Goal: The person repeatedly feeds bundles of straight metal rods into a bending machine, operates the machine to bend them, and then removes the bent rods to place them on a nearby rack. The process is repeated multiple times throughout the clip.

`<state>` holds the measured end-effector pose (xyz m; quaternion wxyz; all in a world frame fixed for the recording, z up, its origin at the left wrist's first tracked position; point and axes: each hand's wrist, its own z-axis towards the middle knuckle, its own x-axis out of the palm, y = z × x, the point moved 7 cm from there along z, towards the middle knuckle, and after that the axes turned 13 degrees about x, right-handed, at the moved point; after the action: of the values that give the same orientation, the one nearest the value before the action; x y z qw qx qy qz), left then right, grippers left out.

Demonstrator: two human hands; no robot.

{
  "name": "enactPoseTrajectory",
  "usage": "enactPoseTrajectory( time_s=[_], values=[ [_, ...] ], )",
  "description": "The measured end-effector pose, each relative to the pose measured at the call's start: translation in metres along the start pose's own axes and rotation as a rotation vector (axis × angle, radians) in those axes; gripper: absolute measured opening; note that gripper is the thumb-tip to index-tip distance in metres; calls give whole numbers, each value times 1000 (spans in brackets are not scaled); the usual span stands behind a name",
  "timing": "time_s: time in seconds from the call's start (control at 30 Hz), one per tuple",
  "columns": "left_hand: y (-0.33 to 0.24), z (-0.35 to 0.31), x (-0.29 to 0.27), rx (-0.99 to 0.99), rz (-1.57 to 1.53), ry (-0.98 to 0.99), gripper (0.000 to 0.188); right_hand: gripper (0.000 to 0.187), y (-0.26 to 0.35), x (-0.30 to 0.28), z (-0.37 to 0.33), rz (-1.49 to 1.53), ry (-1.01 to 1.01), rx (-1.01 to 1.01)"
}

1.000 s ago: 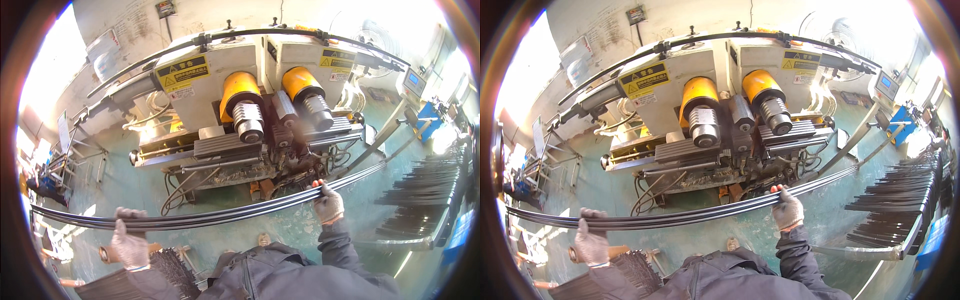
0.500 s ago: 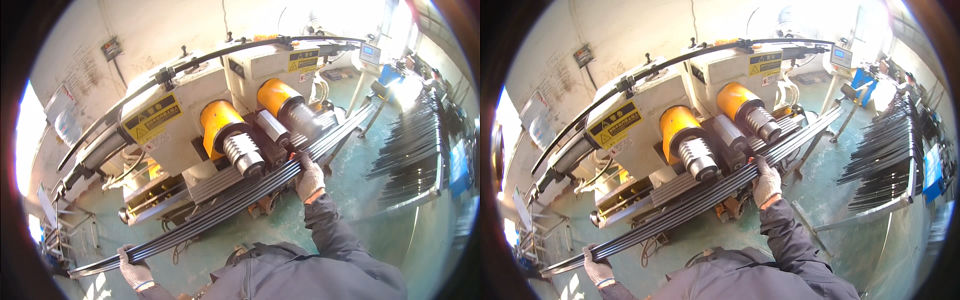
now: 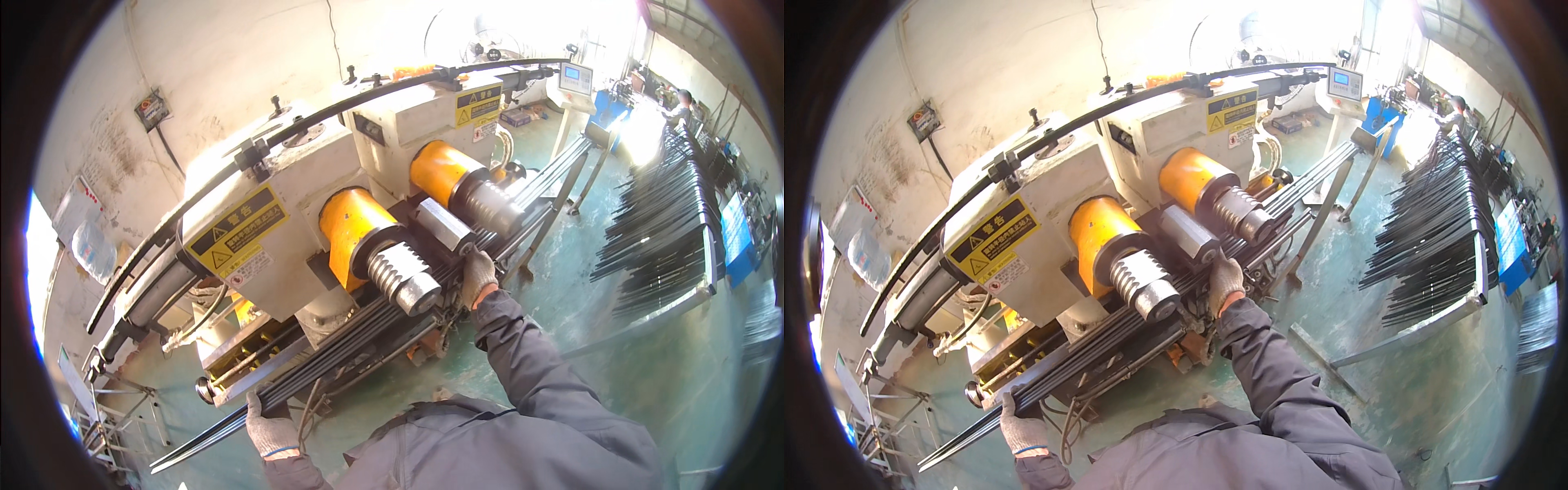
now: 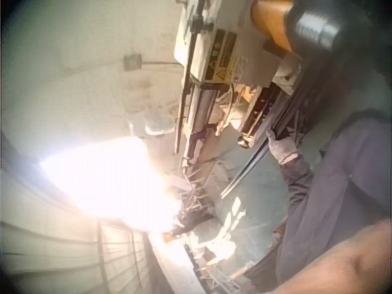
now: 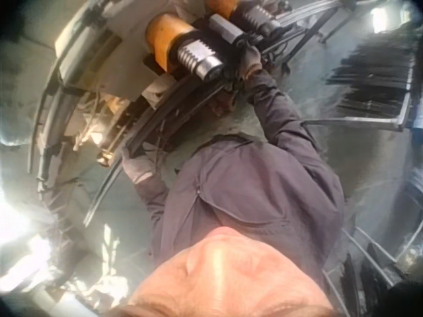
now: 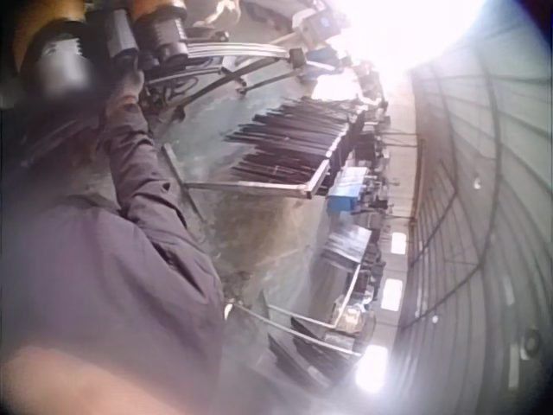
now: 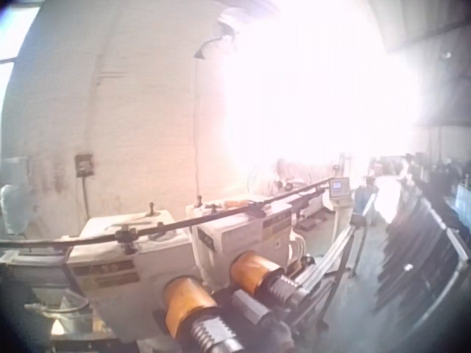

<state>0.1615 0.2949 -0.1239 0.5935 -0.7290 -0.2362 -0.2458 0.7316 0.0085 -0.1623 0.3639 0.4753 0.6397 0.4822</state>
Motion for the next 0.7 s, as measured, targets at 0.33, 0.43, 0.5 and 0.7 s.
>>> enactPoseTrajectory(
  time_s=[0.33, 0.43, 0.5, 0.7],
  values=[
    [-31, 47, -37, 52, -74, -40, 40, 30, 24, 25, -19, -1554, -147, -353],
    [-23, 50, -33, 66, -42, -45, 40, 50, 13, 1, -15, -329, -119, 81],
    [-10, 40, -17, 104, 12, 19, 42, 65, 3, -3, -25, 135, -139, 209],
    [58, 4, 30, -27, -55, 144, 42, 59, 7, -15, -76, 394, -167, 105]
  ],
)
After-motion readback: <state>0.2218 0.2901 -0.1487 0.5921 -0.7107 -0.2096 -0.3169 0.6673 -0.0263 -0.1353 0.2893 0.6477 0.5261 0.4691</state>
